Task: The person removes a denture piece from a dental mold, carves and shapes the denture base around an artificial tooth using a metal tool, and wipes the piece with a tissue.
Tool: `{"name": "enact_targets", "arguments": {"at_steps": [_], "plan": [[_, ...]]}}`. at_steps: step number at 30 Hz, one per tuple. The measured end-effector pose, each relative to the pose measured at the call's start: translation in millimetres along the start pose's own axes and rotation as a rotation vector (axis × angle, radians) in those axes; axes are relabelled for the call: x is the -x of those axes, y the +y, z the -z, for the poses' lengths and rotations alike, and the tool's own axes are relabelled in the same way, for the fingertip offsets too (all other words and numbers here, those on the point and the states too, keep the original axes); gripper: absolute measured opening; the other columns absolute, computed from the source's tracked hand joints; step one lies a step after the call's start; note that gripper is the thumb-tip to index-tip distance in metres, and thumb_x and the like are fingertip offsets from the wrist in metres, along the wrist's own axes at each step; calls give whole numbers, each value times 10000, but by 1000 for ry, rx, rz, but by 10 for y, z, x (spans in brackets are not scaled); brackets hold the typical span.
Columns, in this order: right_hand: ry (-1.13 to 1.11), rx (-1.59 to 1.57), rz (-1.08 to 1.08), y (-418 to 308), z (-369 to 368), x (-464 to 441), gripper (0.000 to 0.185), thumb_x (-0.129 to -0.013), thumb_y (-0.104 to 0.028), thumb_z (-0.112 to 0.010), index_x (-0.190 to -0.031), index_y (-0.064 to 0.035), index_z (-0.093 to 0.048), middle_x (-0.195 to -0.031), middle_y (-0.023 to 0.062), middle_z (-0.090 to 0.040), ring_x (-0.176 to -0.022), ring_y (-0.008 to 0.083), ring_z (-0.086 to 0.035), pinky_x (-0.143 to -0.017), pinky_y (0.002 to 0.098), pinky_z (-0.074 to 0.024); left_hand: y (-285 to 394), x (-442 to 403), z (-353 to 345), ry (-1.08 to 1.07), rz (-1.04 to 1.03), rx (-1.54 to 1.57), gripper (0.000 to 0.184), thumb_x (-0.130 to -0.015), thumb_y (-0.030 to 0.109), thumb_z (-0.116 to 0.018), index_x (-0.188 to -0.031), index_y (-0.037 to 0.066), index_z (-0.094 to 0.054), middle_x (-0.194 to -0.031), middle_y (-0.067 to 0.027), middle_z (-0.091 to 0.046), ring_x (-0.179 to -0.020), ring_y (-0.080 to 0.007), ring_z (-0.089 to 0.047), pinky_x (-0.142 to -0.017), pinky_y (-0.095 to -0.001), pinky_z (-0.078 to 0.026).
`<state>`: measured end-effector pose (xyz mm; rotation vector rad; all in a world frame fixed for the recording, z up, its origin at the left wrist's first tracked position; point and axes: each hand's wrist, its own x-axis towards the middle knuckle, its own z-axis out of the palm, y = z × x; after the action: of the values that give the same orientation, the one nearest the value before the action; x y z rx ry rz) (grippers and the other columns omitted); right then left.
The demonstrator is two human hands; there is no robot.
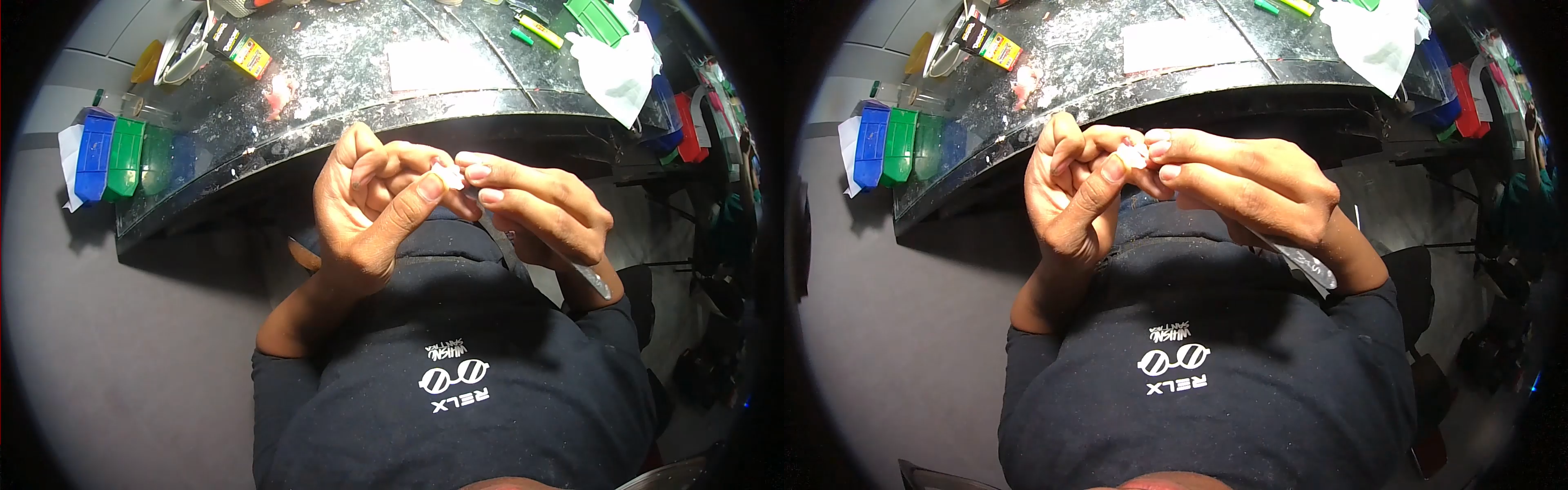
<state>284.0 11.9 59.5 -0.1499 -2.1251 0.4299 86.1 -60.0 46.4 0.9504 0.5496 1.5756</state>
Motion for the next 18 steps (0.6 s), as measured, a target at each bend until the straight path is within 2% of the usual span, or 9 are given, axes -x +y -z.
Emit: {"name": "enact_targets", "arguments": {"at_steps": [4, 7, 11, 14, 16, 18], "plan": [[13, 37, 100, 111, -46, 33, 121, -869, 28, -702, -982, 67, -686, -1065, 207, -729, -1002, 339, -734, -795, 359, -620, -24, -13, 13, 39, 24, 50, 337, -923, -124, -569, -912, 61, -287, -1025, -254, -660, -864, -297, -722, -800, -392, -609], [0, 201, 92, 353, -58, 98, 188, -764, 119, -705, -950, 101, -679, -1035, 223, -711, -912, 317, -741, -755, 358, -635, 133, 39, -119, -2, 37, -93, 314, -893, -102, -563, -902, 85, -310, -958, -295, -653, -683, -315, -703, -741, -436, -616], [114, 184, 17, 394, 13, 145, 242, -797, 134, -686, -1029, 61, -690, -1052, 214, -728, -890, 275, -750, -756, 324, -624, 39, -25, 1, 36, -33, -125, 338, -915, -93, -582, -904, 90, -298, -983, -302, -655, -741, -320, -719, -774, -422, -617], [252, 132, -28, 470, 18, 196, 131, -905, 28, -635, -1025, 32, -690, -948, 180, -749, -875, 272, -758, -712, 304, -604, -7, -34, -13, 35, -99, -201, 351, -918, -96, -591, -894, 94, -297, -994, -303, -657, -745, -310, -719, -782, -415, -617], [278, 103, -15, 444, 14, 212, 111, -963, -27, -604, -1011, 21, -692, -902, 169, -750, -778, 228, -756, -643, 271, -593, 15, -33, -36, 50, -88, -187, 356, -916, -96, -598, -893, 92, -297, -1002, -309, -657, -782, -300, -719, -786, -413, -617], [252, 59, -287, 287, 38, 256, 118, -985, -51, -602, -1002, 24, -691, -872, 152, -747, -627, 152, -714, -543, 228, -547, 17, -39, -31, 53, -79, -151, 363, -919, -127, -584, -898, 73, -282, -998, -250, -654, -839, -226, -711, -813, -346, -587]]}}
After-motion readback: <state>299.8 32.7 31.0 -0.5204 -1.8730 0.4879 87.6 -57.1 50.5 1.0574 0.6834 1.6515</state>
